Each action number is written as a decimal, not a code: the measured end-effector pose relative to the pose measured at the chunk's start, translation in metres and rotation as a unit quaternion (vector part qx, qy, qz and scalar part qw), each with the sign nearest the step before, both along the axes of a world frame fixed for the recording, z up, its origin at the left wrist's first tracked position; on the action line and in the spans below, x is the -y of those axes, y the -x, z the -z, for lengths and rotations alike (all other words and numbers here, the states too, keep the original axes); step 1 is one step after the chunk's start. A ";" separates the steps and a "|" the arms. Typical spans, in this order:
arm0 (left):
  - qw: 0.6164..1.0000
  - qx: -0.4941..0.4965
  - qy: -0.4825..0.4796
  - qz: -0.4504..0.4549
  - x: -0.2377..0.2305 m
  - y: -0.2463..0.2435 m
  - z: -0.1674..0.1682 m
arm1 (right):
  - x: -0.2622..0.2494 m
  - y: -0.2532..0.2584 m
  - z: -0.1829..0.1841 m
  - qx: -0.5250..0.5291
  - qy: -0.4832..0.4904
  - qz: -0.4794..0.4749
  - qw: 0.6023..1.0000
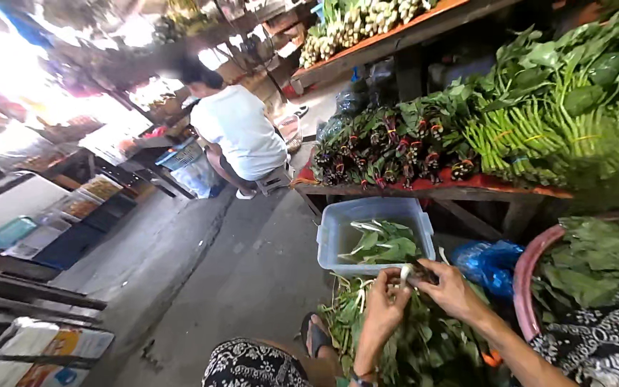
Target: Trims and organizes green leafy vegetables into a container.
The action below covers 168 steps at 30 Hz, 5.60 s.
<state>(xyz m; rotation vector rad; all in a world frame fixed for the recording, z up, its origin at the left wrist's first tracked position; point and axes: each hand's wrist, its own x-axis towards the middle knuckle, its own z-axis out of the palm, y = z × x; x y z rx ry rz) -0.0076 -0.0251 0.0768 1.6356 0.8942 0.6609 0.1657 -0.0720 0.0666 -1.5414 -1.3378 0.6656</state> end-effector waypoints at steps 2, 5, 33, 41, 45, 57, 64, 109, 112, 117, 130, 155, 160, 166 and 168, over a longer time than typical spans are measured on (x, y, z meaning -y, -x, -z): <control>0.999 -0.014 0.034 0.028 -0.002 0.006 -0.005 | -0.001 -0.008 -0.007 -0.043 -0.006 0.006 0.999; 0.980 0.037 0.191 0.049 0.008 0.018 -0.018 | -0.001 -0.020 -0.018 -0.140 -0.001 0.010 0.990; 0.989 0.148 0.017 -0.002 0.006 0.006 -0.008 | -0.008 -0.002 0.012 -0.067 -0.130 -0.054 0.988; 0.972 -0.007 -0.196 -0.132 0.018 -0.004 0.002 | -0.006 0.011 0.016 -0.140 -0.032 -0.056 0.988; 0.951 -0.050 -0.276 -0.130 0.020 -0.007 0.011 | -0.003 0.015 0.015 -0.094 -0.025 -0.058 0.994; 0.939 -0.201 -0.271 0.074 0.009 0.025 -0.007 | 0.000 -0.003 0.007 0.046 0.105 -0.191 0.975; 0.912 -0.192 -0.348 0.106 0.015 0.049 0.007 | 0.005 0.016 0.010 0.134 0.094 -0.241 0.957; 0.702 0.679 0.205 0.071 -0.042 0.055 -0.045 | 0.005 -0.014 -0.017 0.171 0.166 -0.017 0.971; 0.715 0.669 0.203 0.007 -0.037 0.044 -0.040 | 0.012 0.000 -0.010 0.032 0.013 -0.026 0.999; 0.798 0.579 0.134 -0.095 -0.036 0.027 -0.026 | 0.025 0.040 -0.008 -0.228 0.011 -0.150 0.962; 0.969 0.183 0.004 -0.166 -0.034 0.039 -0.014 | 0.017 -0.010 -0.030 -0.404 0.074 -0.061 0.910; 0.944 -0.025 -0.287 0.163 0.042 0.008 -0.004 | 0.009 -0.043 -0.032 -0.571 -0.005 0.070 0.818; 0.943 -0.021 -0.264 0.202 0.024 0.028 -0.013 | 0.009 -0.038 -0.036 -0.553 0.018 0.052 0.832; 0.980 0.151 0.063 0.114 0.029 0.055 -0.009 | 0.016 -0.062 -0.035 -0.503 -0.024 0.058 0.862; 0.947 0.225 0.229 -0.026 0.021 0.059 -0.014 | 0.020 -0.058 -0.039 -0.454 0.015 0.014 0.891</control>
